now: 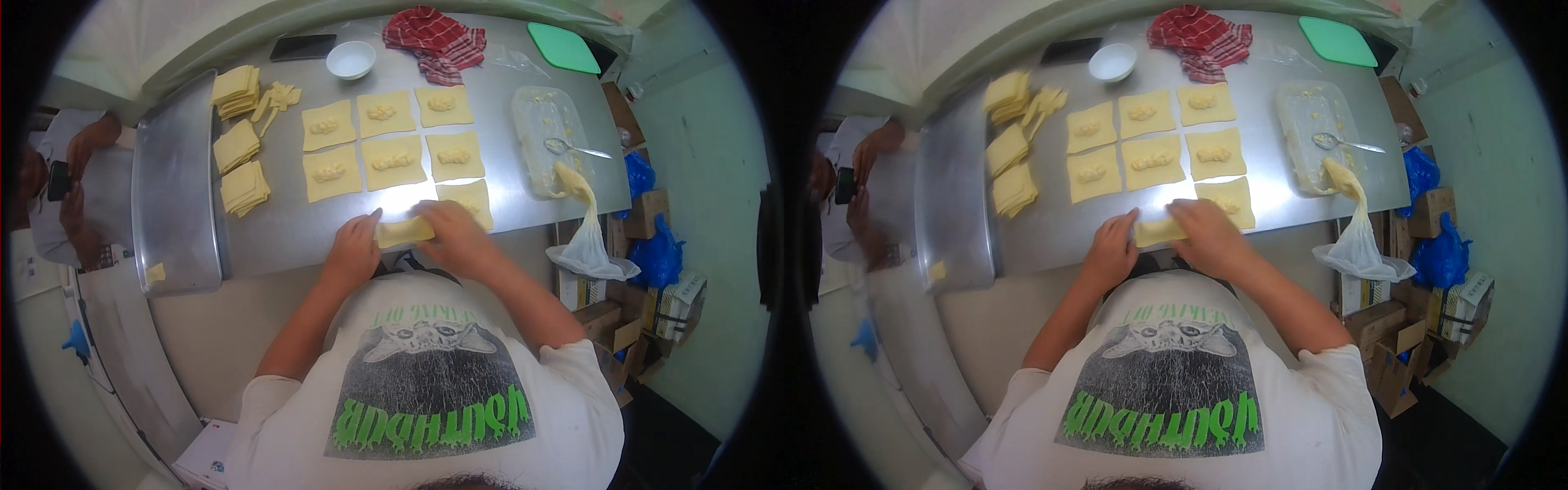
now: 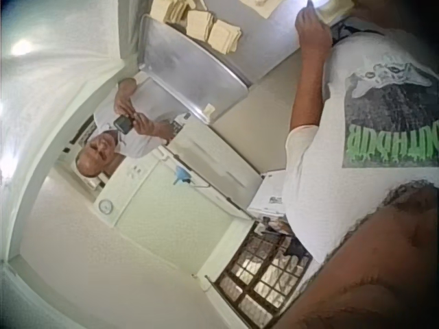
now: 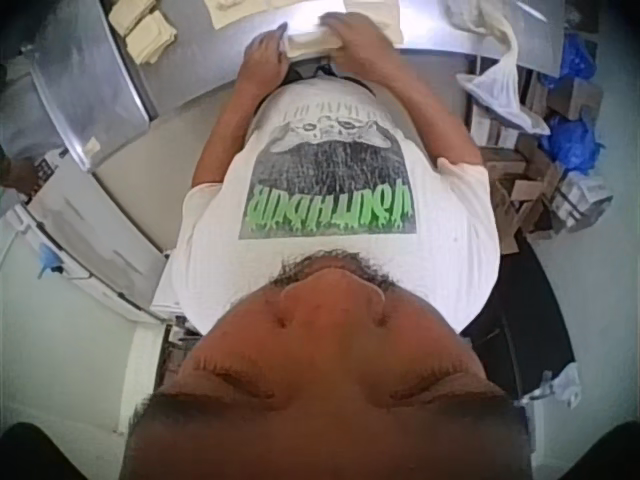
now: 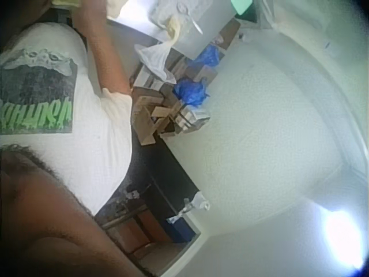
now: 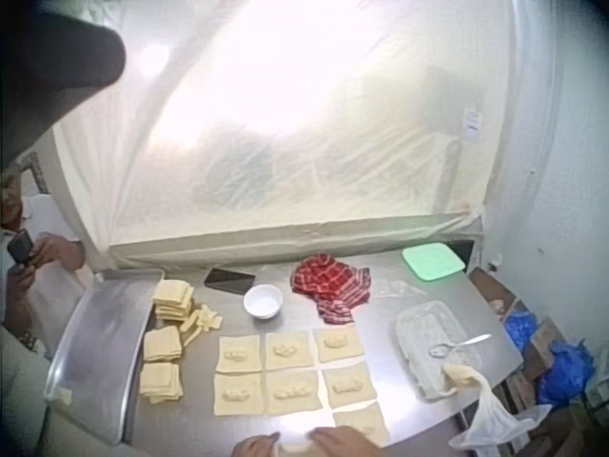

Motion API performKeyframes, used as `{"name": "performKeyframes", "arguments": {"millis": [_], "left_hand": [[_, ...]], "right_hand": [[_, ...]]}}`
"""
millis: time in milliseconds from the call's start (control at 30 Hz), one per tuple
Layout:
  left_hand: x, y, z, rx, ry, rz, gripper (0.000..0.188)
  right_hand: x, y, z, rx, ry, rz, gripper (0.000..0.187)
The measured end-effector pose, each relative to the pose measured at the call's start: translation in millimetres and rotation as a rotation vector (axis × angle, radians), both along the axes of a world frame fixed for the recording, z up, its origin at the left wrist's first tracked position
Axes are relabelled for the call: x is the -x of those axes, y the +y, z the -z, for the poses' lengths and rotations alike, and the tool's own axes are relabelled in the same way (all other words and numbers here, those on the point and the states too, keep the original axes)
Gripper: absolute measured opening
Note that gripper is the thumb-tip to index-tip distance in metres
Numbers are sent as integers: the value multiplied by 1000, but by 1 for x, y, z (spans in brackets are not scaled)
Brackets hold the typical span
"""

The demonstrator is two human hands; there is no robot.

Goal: The person pipes a yellow filling onto square pasta sheets laid out on a stainless steel table, then folds and seals each sheet into a rectangular packet. The finished packets are placed onto a metal tray. Another person stands nearby and observes.

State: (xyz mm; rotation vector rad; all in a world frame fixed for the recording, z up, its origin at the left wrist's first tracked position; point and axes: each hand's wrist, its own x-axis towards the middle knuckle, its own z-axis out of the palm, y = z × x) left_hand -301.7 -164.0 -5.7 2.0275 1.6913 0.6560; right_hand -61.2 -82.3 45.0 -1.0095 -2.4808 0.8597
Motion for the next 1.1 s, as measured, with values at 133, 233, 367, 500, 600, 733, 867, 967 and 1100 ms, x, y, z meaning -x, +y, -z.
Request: {"name": "performKeyframes", "arguments": {"millis": [133,233,367,500,600,733,867,967,1100], "left_hand": [[-1,6,-1,48,-15,20,60],[-1,13,-4,43,-50,-2,57],[2,19,-12,165,-203,22,61],[10,11,-14,146,-458,77,65],[28,-3,-6,121,-492,120,70],[69,-34,-31,181,-745,-39,69],[136,-78,-32,254,-1049,-208,60],[195,-118,-25,187,-1103,-332,53],[267,-178,-24,37,-1116,-541,51]], "right_hand": [[37,-1,39,-264,-102,-206,55],[45,5,46,-229,-165,-236,46],[60,23,37,77,-352,-272,41],[70,26,37,67,-377,-340,32],[79,18,10,21,-475,-343,27],[94,32,-19,315,-358,-421,28],[142,38,-46,746,-430,-338,37],[214,29,-53,779,-373,-313,39],[363,-6,-69,593,-368,-446,40]]}}
